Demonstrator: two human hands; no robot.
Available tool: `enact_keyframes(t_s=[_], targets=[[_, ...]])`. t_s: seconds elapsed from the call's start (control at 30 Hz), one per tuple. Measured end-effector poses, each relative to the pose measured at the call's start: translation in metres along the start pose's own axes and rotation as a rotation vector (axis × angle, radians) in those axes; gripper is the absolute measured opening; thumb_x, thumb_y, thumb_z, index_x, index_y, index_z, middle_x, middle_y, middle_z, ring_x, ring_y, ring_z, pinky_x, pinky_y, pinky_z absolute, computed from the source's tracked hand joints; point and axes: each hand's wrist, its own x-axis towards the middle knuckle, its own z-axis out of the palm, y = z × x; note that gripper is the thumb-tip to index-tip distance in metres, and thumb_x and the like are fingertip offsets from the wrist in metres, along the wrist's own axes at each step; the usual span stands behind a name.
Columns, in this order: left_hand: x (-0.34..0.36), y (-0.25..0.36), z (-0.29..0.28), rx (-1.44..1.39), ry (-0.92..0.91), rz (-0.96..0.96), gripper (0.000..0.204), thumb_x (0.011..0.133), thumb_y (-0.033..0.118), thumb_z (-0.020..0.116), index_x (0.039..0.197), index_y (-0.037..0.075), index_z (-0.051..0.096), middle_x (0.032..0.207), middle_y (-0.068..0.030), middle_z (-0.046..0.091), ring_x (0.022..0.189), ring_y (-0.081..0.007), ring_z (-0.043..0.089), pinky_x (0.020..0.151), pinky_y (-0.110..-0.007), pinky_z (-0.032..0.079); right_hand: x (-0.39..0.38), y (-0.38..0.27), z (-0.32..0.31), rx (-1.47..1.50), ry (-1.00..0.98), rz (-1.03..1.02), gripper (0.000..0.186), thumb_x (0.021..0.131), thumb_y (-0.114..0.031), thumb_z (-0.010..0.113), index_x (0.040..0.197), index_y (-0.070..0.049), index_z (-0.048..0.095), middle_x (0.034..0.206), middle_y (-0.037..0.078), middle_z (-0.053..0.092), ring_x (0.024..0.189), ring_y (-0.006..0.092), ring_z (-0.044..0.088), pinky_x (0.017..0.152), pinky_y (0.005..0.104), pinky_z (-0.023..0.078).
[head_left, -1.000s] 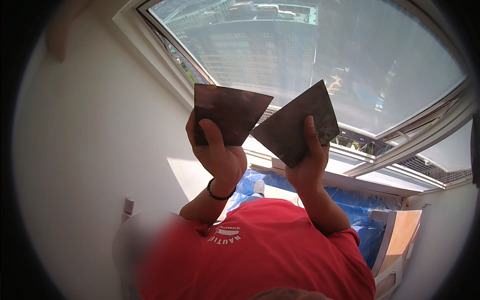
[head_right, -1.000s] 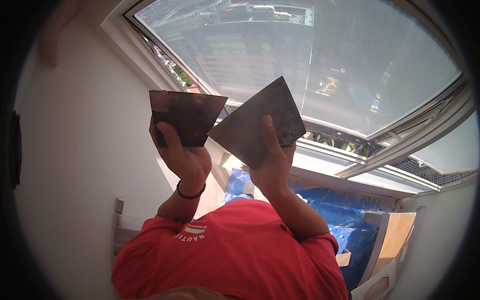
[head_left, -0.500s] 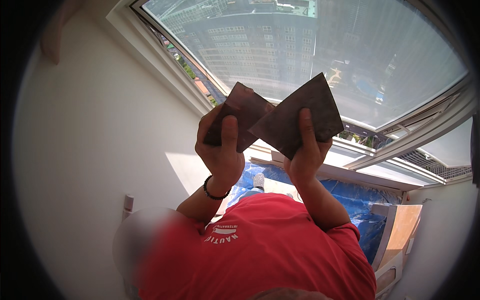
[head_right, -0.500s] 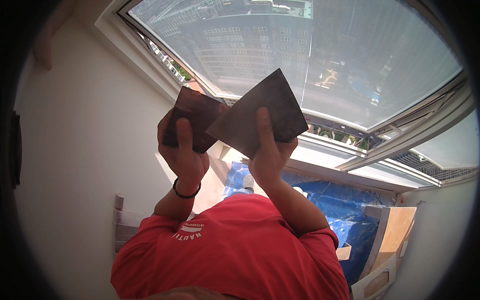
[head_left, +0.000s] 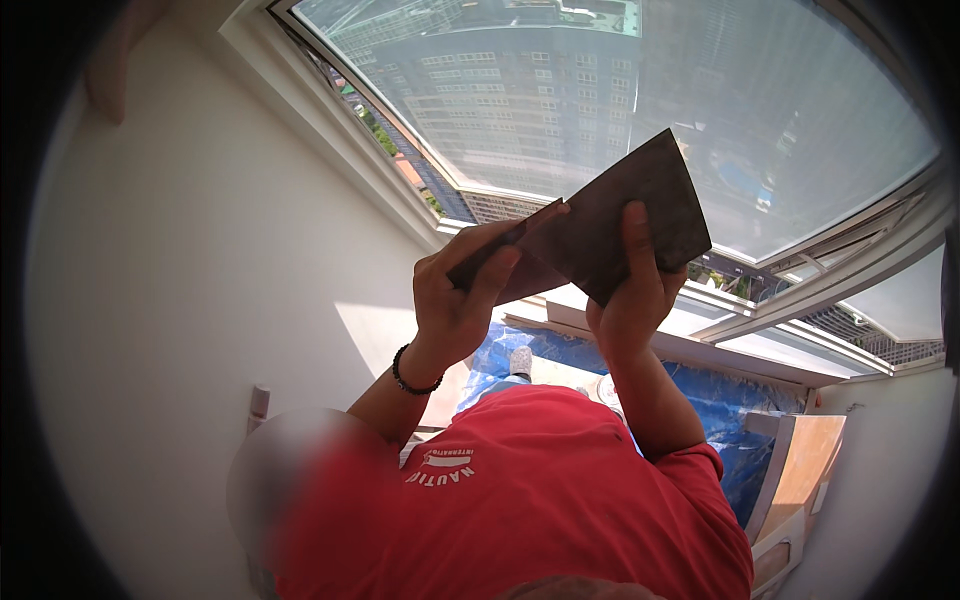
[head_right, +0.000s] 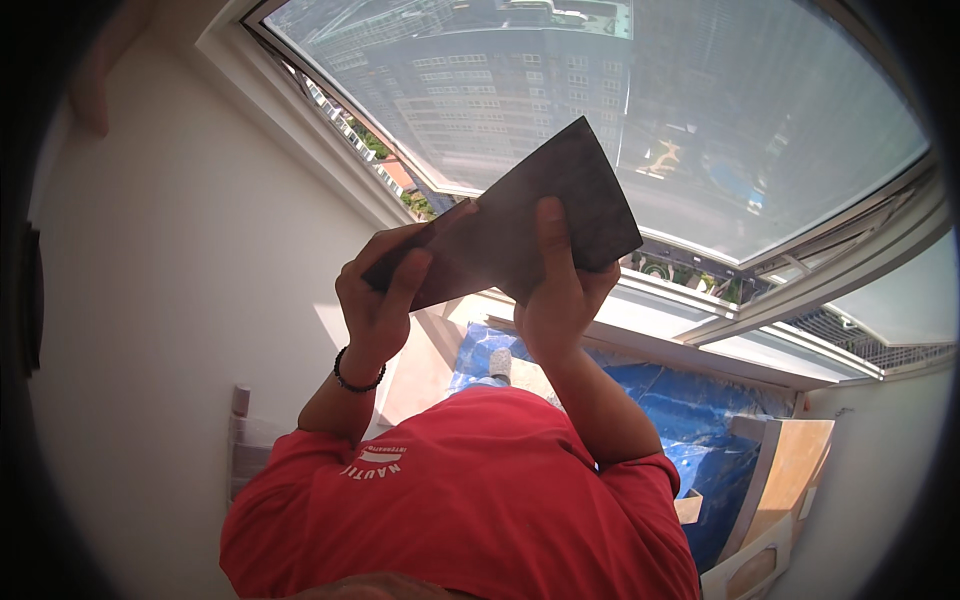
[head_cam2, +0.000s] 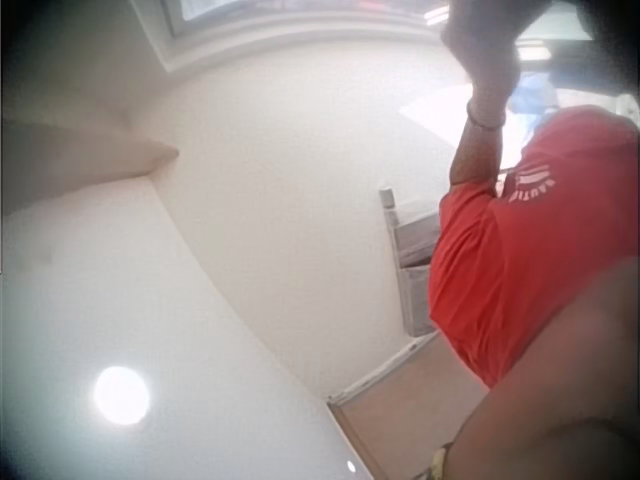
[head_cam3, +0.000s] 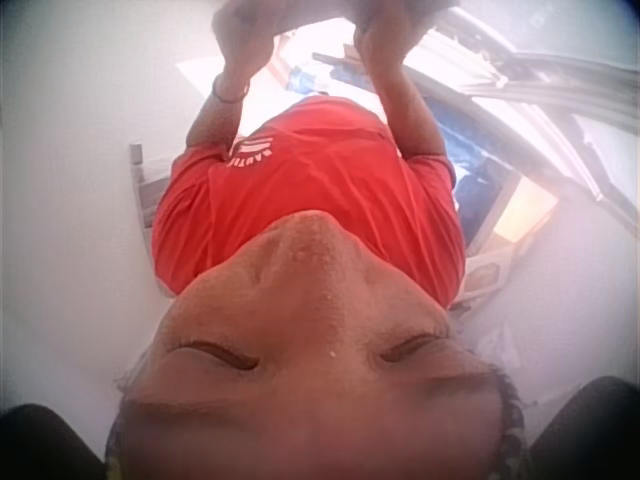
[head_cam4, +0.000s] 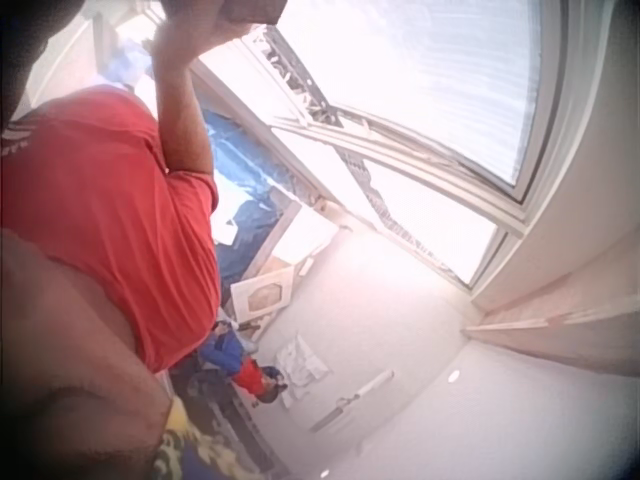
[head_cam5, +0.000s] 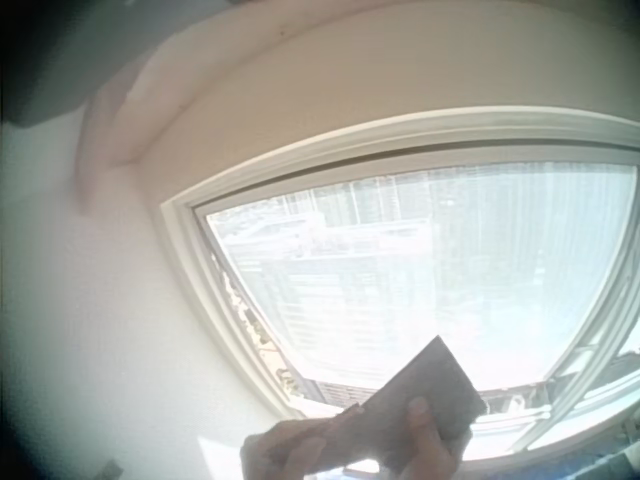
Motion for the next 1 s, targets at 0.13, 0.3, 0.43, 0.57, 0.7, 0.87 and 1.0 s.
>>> enact_keyframes(t_s=[0.13,0.3,0.43,0.57,0.7,0.87,1.0], targets=[[0.002,-0.004,-0.020,-0.002,-0.262,-0.192,0.026,0.099,0.015,0.069,0.118,-0.003,0.070,0.097,-0.0072,0.075,0.088,-0.0107,0.069,0.080,-0.027,0.054,0.008,-0.008,-0.001,-0.004,0.029,0.005,0.024,0.094,-0.005,0.073,0.116,-0.003,0.067,0.109,0.007,0.072,0.097,0.0171,0.071,0.081,0.0313,0.058],[-0.003,-0.001,-0.021,-0.407,0.096,-0.256,0.026,0.098,0.017,0.071,0.115,-0.003,0.071,0.095,-0.0067,0.076,0.085,-0.0098,0.069,0.078,-0.025,0.055,0.006,-0.005,0.001,0.026,0.042,-0.030,0.023,0.094,-0.005,0.074,0.116,-0.003,0.068,0.108,0.007,0.073,0.096,0.0158,0.070,0.082,0.0308,0.059],[-0.003,-0.003,-0.011,-0.473,0.149,-0.348,0.028,0.096,0.017,0.073,0.114,-0.004,0.070,0.095,-0.0081,0.075,0.084,-0.0108,0.070,0.077,-0.025,0.056,-0.006,0.001,0.005,-0.085,-0.034,-0.074,0.026,0.095,-0.007,0.073,0.120,-0.002,0.067,0.111,0.008,0.072,0.097,0.0173,0.071,0.083,0.0317,0.060],[-0.006,-0.011,-0.006,-0.541,0.185,-0.372,0.029,0.095,0.018,0.075,0.113,-0.005,0.071,0.094,-0.0082,0.075,0.082,-0.0110,0.069,0.076,-0.025,0.056,-0.013,-0.007,0.006,-0.420,-0.174,-0.019,0.028,0.095,-0.012,0.074,0.120,-0.002,0.067,0.112,0.008,0.072,0.098,0.0157,0.070,0.084,0.0305,0.058],[-0.002,-0.012,-0.006,-0.524,0.176,-0.394,0.028,0.095,0.018,0.075,0.111,-0.005,0.071,0.093,-0.0080,0.074,0.082,-0.0110,0.069,0.076,-0.026,0.056,-0.009,-0.025,0.005,-0.605,-0.353,0.237,0.022,0.097,-0.013,0.072,0.112,0.003,0.072,0.095,0.008,0.076,0.085,0.0115,0.072,0.074,0.0258,0.056],[0.024,0.004,-0.057,-0.695,0.495,-0.045,0.040,0.099,0.020,0.071,0.129,-0.003,0.059,0.112,-0.0075,0.071,0.101,-0.0116,0.066,0.090,-0.028,0.053,-0.005,-0.022,-0.008,-0.791,-0.316,0.193,0.024,0.097,-0.016,0.071,0.113,0.002,0.071,0.101,0.006,0.074,0.091,0.0121,0.067,0.083,0.0281,0.051],[0.055,0.037,-0.172,-0.111,0.860,0.557,0.040,0.102,0.022,0.066,0.134,-0.001,0.055,0.116,-0.0083,0.069,0.107,-0.0133,0.065,0.096,-0.029,0.052,0.010,-0.016,-0.030,-0.807,-0.215,0.190,0.025,0.096,-0.015,0.073,0.112,0.003,0.069,0.102,0.008,0.073,0.089,0.0140,0.068,0.080,0.0291,0.053]])
